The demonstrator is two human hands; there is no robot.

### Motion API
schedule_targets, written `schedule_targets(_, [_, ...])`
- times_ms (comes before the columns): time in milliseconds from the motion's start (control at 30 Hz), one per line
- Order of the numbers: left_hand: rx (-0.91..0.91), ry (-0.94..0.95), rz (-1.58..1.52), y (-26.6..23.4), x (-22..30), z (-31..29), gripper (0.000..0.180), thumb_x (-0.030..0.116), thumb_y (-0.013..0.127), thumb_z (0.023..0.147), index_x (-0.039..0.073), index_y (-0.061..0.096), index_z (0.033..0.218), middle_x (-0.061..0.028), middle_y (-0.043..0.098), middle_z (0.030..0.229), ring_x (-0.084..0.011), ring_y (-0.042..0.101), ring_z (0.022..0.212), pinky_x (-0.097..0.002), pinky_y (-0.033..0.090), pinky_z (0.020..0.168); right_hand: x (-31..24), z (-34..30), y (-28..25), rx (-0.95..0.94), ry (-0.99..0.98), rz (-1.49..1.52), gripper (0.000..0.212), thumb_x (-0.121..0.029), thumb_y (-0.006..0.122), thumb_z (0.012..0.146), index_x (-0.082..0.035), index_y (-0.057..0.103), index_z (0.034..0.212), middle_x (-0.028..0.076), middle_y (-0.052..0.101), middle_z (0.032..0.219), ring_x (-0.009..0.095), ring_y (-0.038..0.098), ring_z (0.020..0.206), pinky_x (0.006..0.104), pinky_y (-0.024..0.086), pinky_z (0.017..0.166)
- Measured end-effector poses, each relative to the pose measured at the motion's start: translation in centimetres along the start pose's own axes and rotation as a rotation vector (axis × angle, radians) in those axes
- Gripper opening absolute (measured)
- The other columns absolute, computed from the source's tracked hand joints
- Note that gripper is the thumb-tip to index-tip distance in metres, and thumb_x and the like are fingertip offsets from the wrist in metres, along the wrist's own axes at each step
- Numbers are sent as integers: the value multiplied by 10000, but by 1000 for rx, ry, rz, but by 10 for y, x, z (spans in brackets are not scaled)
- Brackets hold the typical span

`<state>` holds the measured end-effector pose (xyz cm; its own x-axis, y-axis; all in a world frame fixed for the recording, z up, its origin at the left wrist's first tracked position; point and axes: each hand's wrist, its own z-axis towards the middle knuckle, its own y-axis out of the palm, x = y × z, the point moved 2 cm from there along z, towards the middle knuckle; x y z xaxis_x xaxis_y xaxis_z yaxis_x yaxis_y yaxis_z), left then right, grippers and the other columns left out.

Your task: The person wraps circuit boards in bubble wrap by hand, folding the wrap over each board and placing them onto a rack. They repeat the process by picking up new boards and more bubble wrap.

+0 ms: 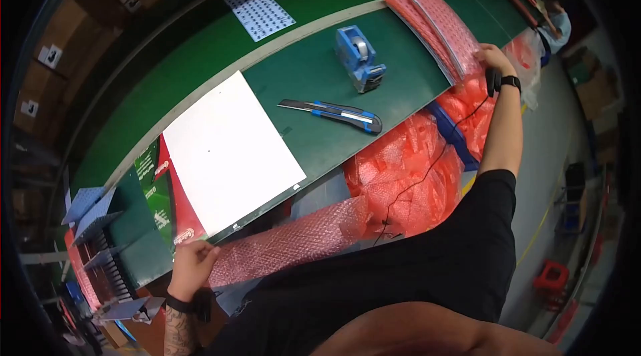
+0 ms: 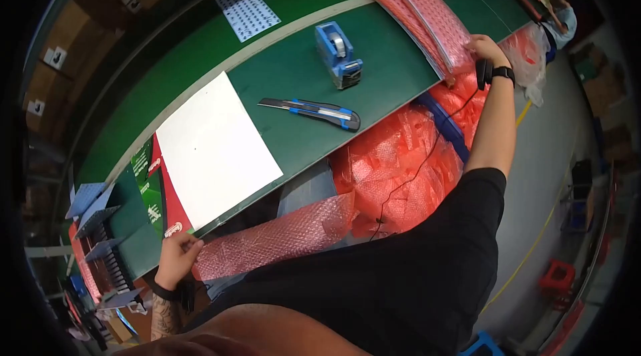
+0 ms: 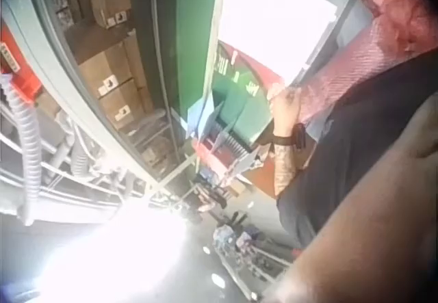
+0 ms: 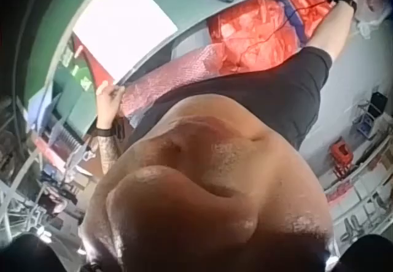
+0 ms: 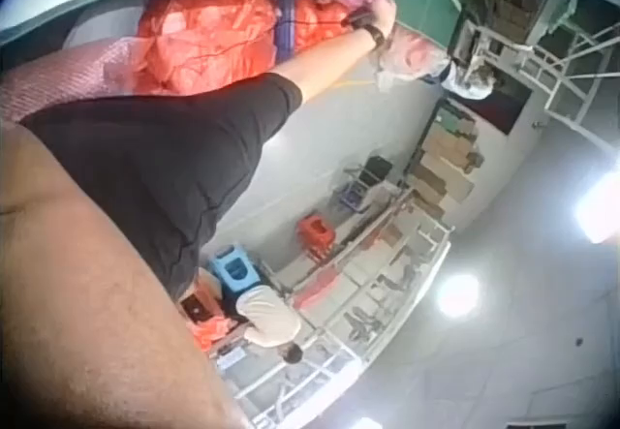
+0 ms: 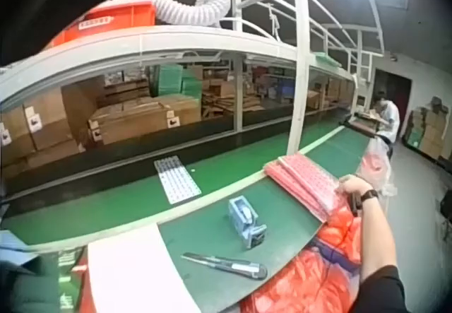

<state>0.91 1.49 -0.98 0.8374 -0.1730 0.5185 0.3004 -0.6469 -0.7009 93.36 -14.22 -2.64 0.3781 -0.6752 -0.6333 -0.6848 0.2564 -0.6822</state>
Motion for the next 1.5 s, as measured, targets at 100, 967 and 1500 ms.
schedule_targets(100, [-85,-108,-78,8,-20,-32,217,219,739,877,6,733,838,-100,678,593,-228,669,520,-339,516,542,-41,-12,5,655,36,-458,513,-215,719,871,13,631,1322,175,689,1256,263,654,1172,360,495,1002])
schedule_targets(967, [722,-976,-580,158,-266,-98,480,213,810,821,-24,572,1164,-208,665,1074,-276,644,979,-397,516,849,-356,281,332,-37,-192,-179,857,-419,971,631,15,646,1295,138,703,1232,264,642,1141,401,485,989])
schedule_targets(1500, [1262,-259,-1088,102,-135,-179,673,-192,598,769,42,552,1399,-74,642,1131,-129,636,876,-261,537,746,-409,111,327,-448,-650,386,230,-202,640,1000,13,664,1077,70,736,946,123,693,805,310,534,739])
